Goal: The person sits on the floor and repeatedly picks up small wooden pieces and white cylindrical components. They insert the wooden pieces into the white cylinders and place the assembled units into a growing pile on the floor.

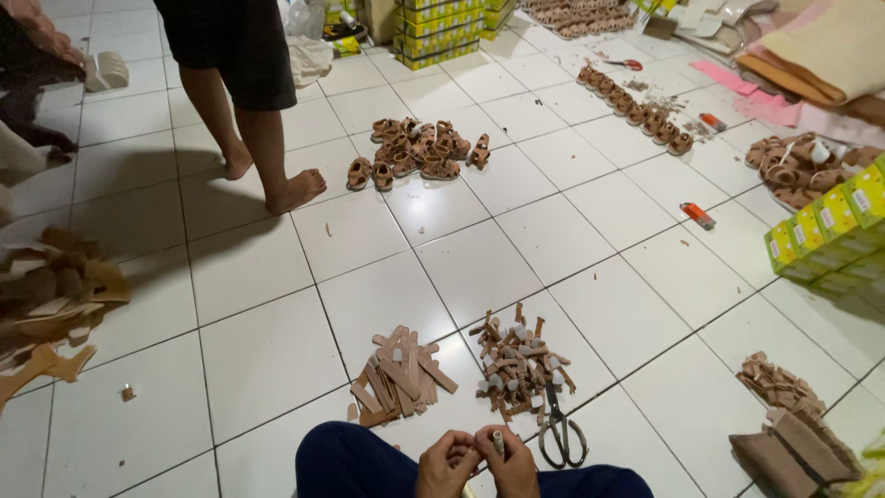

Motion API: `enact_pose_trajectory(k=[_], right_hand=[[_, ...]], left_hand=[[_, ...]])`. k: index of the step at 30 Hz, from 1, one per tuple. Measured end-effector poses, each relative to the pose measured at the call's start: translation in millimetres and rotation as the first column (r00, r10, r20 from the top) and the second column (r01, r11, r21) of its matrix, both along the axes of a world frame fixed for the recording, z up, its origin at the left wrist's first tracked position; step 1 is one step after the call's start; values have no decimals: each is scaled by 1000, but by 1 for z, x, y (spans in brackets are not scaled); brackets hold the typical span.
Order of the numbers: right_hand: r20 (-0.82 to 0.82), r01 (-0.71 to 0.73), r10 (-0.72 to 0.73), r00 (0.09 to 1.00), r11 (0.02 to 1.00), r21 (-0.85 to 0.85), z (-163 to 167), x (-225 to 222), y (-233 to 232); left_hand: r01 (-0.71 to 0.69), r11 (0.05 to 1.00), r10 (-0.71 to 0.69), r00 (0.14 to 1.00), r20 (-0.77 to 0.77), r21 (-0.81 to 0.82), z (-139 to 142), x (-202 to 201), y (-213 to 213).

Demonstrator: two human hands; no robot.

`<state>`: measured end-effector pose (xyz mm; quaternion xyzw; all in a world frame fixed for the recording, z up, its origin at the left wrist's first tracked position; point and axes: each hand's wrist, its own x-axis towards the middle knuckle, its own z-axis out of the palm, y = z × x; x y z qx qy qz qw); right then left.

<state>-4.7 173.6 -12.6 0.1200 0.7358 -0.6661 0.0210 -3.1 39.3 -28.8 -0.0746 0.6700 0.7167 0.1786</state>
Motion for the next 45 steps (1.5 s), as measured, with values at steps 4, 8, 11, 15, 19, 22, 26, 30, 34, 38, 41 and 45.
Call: enact_pose_trajectory(k=[4,8,11,15,19,22,26,30,34,38,41,45], right_hand=[[121,-59,75,990,989,-135,7,-1,8],[99,-84,89,991,995,-52,4,5,14],[69,-10,10,998,1000,-1,-2,11,13],[45,101,-101,994,995,-2,-1,15,15],[44,107,-105,993,993,-39,-2,26,22],[66,-8,6,998,1000,25,0,35,22],[80,-80,78,994,997,21,6,32,22],[-10,163,-163,987,987,-18,17,11,27],[21,348,-348,937,937,-17,16,-7,35],[316,195,-147,937,973,-126,-1,-3,34],[305,91,-76,949,995,-36,-14,8,30],[235,-17,-60,970,950,312,-19,16,22]], left_hand=[[102,979,-133,976,-173,-176,0,4,-8],[246,960,-277,915,-295,-136,7,3,-24],[342,919,-392,853,-345,-198,12,-1,-28],[246,949,-295,910,-290,-195,12,7,-17],[130,991,-135,981,-141,-40,1,20,-8],[90,988,-87,996,-24,126,-5,25,-11],[-87,887,21,989,149,453,-3,20,-26],[-229,899,172,968,181,374,12,9,-46],[-222,913,124,950,287,341,12,-8,-65],[-11,907,-105,962,252,421,-2,-24,-69],[-16,926,-98,954,282,376,-6,-31,-62],[28,964,-98,962,256,266,-2,-46,-57]])
